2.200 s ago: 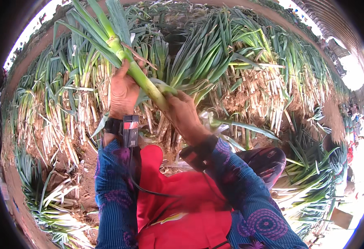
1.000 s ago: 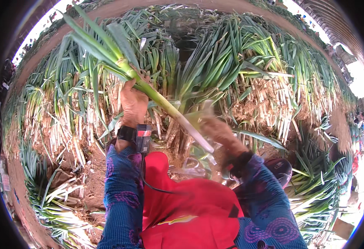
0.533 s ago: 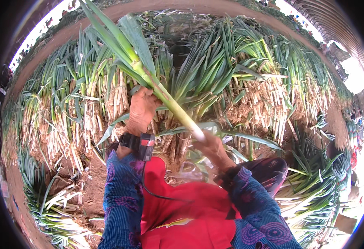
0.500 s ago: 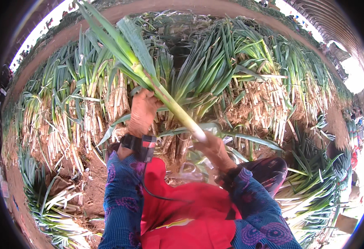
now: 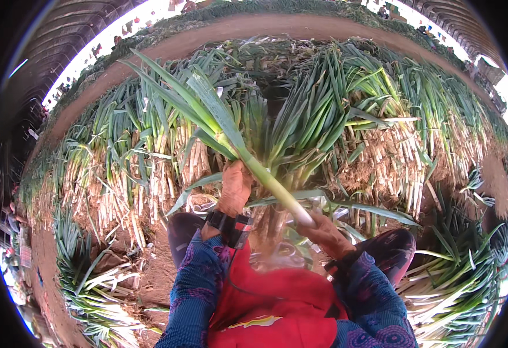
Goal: The person picks up leeks from a pile, peels away the outer layers by hand, and uses a knife to trim the roots and green tops before placing them into a new pile.
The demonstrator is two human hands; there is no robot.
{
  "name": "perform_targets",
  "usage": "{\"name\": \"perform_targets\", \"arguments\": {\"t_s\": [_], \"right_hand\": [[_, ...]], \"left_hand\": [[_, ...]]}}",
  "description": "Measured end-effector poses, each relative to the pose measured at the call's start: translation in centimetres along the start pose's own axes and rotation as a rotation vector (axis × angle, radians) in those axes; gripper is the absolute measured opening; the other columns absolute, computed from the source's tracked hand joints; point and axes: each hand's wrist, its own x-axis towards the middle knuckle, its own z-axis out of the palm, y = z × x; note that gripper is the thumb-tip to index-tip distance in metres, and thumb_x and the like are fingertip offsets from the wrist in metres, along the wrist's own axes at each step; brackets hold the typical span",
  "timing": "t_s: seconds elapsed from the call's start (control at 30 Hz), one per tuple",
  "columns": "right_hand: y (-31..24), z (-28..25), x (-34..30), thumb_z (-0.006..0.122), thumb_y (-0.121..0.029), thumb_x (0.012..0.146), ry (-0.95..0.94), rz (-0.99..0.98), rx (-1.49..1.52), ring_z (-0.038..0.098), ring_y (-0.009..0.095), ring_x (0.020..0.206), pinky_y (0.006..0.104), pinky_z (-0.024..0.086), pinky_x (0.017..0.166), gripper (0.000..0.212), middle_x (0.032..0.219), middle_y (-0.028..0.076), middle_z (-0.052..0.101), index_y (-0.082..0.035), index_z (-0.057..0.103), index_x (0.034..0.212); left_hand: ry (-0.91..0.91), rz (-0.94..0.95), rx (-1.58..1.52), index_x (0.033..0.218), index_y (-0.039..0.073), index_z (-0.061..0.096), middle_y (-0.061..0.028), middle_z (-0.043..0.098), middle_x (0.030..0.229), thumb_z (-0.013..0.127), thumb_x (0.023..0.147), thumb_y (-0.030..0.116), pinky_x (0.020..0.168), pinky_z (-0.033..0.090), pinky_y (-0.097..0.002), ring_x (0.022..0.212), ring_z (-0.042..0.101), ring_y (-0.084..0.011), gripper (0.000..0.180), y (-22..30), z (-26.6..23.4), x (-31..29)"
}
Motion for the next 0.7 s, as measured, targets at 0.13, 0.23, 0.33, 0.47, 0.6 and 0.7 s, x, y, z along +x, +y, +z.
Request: {"name": "perform_targets", "arguments": {"t_s": [0.13, 0.23, 0.33, 0.47, 0.6, 0.7], "right_hand": [[1.2, -1.3, -0.1, 0.063, -0.032, 0.085, -0.13, 0.079, 0.096, 0.043, 0.003, 0.058, 0.021, 0.032, 0.05, 0.033, 0.071, -0.005, 0.049, -0.003, 0.059, 0.1], [2.1, -1.1, -0.1, 0.062, -0.031, 0.086, -0.284, 0.188, 0.19, 0.043, 0.005, 0.053, 0.0232, 0.034, 0.046, 0.033, 0.066, -0.004, 0.048, -0.002, 0.057, 0.101], [1.7, -0.6, -0.1, 0.061, -0.03, 0.086, -0.234, 0.144, 0.242, 0.047, 0.01, 0.055, 0.0246, 0.039, 0.049, 0.037, 0.072, 0.0, 0.05, -0.004, 0.053, 0.111], [2.4, -0.1, 1.2, 0.066, -0.037, 0.084, 0.194, -0.174, -0.184, 0.052, 0.013, 0.069, 0.0279, 0.043, 0.063, 0.045, 0.079, 0.001, 0.057, 0.001, 0.061, 0.107], [0.9, -0.2, 0.1, 0.061, -0.043, 0.088, 0.116, -0.195, -0.076, 0.043, 0.007, 0.069, 0.0249, 0.035, 0.059, 0.047, 0.074, -0.002, 0.05, -0.001, 0.061, 0.107], [-0.8, -0.3, -1.3, 0.06, -0.049, 0.088, -0.086, -0.076, 0.212, 0.038, 0.005, 0.06, 0.024, 0.029, 0.053, 0.053, 0.066, -0.004, 0.045, 0.0, 0.062, 0.109]], "left_hand": [[-0.011, 0.025, 0.111, 0.103, 0.008, 0.058, -0.0055, 0.062, 0.087, 0.056, 0.09, 0.015, 0.066, 0.052, -0.0343, 0.075, 0.061, -0.0194, 0.015, -0.9, 0.5, 0.0], [-0.086, 0.219, 0.554, 0.102, 0.006, 0.057, -0.008, 0.061, 0.086, 0.053, 0.091, 0.019, 0.064, 0.052, -0.0378, 0.073, 0.061, -0.0222, 0.018, -0.8, -0.4, -0.1], [-0.134, 0.188, 0.483, 0.101, 0.003, 0.056, -0.0117, 0.061, 0.085, 0.049, 0.089, 0.017, 0.064, 0.052, -0.0407, 0.073, 0.061, -0.0254, 0.019, -0.6, -0.2, 0.0], [-0.082, -0.018, -0.021, 0.104, 0.004, 0.054, -0.0132, 0.059, 0.086, 0.047, 0.086, 0.011, 0.065, 0.052, -0.0425, 0.073, 0.06, -0.0288, 0.02, -0.4, 1.3, 1.3], [-0.279, -0.192, -0.184, 0.106, 0.004, 0.053, -0.0098, 0.059, 0.089, 0.058, 0.086, 0.019, 0.066, 0.051, -0.038, 0.073, 0.058, -0.0249, 0.025, 0.8, 1.9, 1.1], [-0.256, -0.488, -0.24, 0.115, 0.002, 0.053, -0.0103, 0.059, 0.091, 0.063, 0.085, 0.024, 0.066, 0.05, -0.034, 0.074, 0.058, -0.0231, 0.038, 1.1, 2.7, 0.8]]}}
